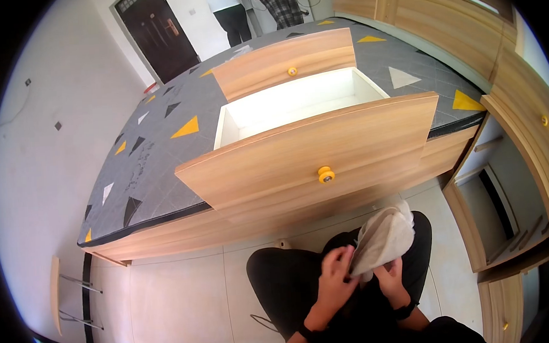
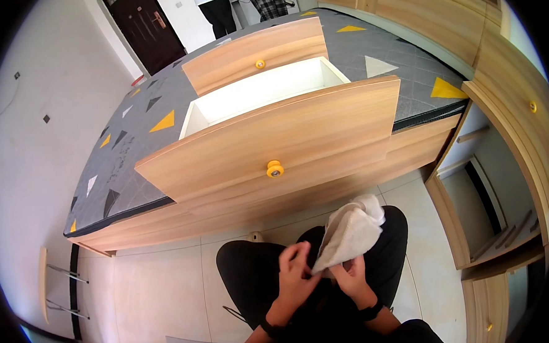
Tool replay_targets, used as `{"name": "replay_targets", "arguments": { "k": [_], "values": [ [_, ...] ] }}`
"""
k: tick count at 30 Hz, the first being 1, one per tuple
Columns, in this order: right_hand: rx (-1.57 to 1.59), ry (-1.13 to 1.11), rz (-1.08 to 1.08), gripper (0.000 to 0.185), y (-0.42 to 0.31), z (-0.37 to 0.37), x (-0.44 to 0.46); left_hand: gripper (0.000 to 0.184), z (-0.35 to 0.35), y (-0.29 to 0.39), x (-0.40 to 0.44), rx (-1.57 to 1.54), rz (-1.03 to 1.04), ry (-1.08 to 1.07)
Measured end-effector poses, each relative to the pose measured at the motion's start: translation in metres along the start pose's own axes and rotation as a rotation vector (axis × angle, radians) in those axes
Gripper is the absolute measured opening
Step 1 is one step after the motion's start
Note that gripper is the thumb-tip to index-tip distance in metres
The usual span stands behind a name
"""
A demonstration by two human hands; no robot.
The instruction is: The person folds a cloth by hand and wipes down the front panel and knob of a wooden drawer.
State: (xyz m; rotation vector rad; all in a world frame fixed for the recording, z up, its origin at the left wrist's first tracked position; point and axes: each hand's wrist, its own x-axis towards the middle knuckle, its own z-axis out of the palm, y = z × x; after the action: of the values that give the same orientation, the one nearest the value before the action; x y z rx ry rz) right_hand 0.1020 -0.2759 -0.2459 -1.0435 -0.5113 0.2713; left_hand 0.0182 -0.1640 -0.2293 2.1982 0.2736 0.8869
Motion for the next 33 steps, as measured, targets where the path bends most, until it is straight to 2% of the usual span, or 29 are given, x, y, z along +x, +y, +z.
{"name": "replay_targets", "arguments": {
  "k": [1,2,3,4,5,6,7,9,10,12,13,15,19,21,22,24,25,26,29,30,33],
  "values": [
    [0.000,0.002,-0.002,0.043,0.000,0.000,0.001,0.068,-0.001,-0.001,-0.002,-0.059,-0.243,-0.025],
    [-0.044,-0.054,-0.002,0.043,-0.001,-0.001,0.002,0.077,0.000,-0.011,0.001,-0.027,-0.189,-0.044],
    [-0.087,-0.110,-0.002,0.043,-0.001,-0.001,0.004,0.077,-0.002,-0.018,0.004,-0.027,-0.186,-0.044],
    [-0.085,-0.113,-0.010,0.043,-0.004,-0.002,0.008,0.073,-0.006,-0.024,0.006,0.011,-0.231,-0.232],
    [-0.320,-0.183,-0.144,0.042,-0.009,-0.003,0.012,0.069,-0.007,-0.026,0.007,0.048,-0.279,-0.420],
    [-0.554,-0.247,-0.269,0.042,-0.012,-0.003,0.014,0.064,-0.006,-0.025,0.005,0.027,-0.262,-0.366],
    [-0.554,-0.247,-0.274,0.042,-0.014,-0.002,0.017,0.064,-0.006,-0.025,0.006,0.028,-0.259,-0.363],
    [-0.851,-0.300,-0.428,0.043,-0.017,0.000,0.020,0.055,-0.006,-0.024,0.009,-0.272,-0.371,-0.318],
    [-0.851,-0.300,-0.429,0.043,-0.019,0.002,0.022,0.055,-0.006,-0.025,0.008,-0.272,-0.370,-0.317],
    [-0.937,-0.191,-0.576,0.042,-0.022,0.006,0.027,0.044,-0.007,-0.024,0.010,-0.237,-0.287,0.010],
    [-0.937,-0.191,-0.579,0.042,-0.021,0.005,0.032,0.039,-0.015,-0.019,0.010,-0.500,-0.488,0.224],
    [-0.787,-0.021,-0.482,0.043,-0.020,0.004,0.047,0.035,-0.025,-0.023,0.018,-0.108,-0.054,0.438],
    [-0.905,-0.057,-0.759,0.046,-0.037,0.042,0.089,0.039,-0.051,-0.010,0.068,0.161,0.329,0.596],
    [-0.890,-0.171,-0.765,0.042,-0.049,0.064,0.115,0.041,-0.061,0.001,0.095,0.188,0.268,0.540],
    [-0.905,-0.182,-0.765,0.041,-0.049,0.073,0.127,0.040,-0.063,0.002,0.114,0.209,0.343,0.557],
    [-0.921,-0.192,-0.771,0.041,-0.044,0.092,0.136,0.038,-0.060,-0.003,0.122,0.272,0.359,0.569],
    [-0.905,-0.121,-0.848,0.041,-0.042,0.103,0.144,0.036,-0.059,-0.006,0.137,0.337,0.398,0.593],
    [-0.880,-0.046,-0.926,0.041,-0.042,0.113,0.154,0.032,-0.055,-0.005,0.145,0.277,0.435,0.684],
    [-0.900,-0.106,-0.870,0.041,-0.041,0.116,0.151,0.030,-0.049,-0.017,0.139,0.200,0.366,0.702],
    [-0.877,-0.155,-0.790,0.039,-0.039,0.113,0.148,0.028,-0.048,-0.016,0.135,0.155,0.336,0.680],
    [-0.912,-0.034,-0.952,0.038,-0.019,0.114,0.149,0.027,-0.039,-0.025,0.130,0.188,0.325,0.715]
  ]
}}
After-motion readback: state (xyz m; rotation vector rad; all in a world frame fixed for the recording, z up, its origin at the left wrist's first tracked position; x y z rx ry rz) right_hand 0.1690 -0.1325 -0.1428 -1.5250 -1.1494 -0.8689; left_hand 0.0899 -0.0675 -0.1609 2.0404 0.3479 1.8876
